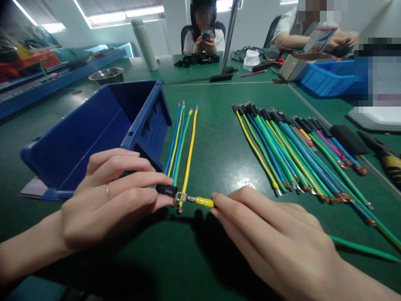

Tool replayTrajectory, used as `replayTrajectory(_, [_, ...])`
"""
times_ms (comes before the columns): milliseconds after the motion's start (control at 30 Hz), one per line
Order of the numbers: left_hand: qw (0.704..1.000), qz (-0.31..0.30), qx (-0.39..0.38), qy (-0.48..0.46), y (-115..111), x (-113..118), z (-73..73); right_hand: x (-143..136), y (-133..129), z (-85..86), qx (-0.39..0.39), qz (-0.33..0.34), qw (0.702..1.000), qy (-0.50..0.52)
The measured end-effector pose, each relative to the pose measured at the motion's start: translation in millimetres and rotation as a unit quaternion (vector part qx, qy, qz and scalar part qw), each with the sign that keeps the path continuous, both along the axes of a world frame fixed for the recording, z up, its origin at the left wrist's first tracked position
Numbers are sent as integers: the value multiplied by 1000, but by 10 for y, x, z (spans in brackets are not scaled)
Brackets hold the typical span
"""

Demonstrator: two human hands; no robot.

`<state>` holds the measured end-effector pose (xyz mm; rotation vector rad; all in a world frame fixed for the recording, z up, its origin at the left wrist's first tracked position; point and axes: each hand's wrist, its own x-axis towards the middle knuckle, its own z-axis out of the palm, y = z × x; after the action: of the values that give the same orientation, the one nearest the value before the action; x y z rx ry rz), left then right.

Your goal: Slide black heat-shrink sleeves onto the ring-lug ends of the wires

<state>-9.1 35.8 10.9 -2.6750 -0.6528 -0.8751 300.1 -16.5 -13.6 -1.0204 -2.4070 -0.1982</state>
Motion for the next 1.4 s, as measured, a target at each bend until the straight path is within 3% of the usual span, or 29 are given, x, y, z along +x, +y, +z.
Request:
replayTrajectory(833, [996,-74,41,-32,-40,116,-224,-144,-34,-34,10,32,999,-20])
replayTrajectory(1000, [995,-67,64,-25,-36,139,-233,-112,-54,-47,26,36,999,-31])
replayTrajectory(1300, [993,-92,69,9,-175,129,-219,-145,-183,-51,-5,49,999,6])
replayTrajectory(1400, [995,-72,72,1,-205,151,-196,-140,-172,-29,-27,45,998,22])
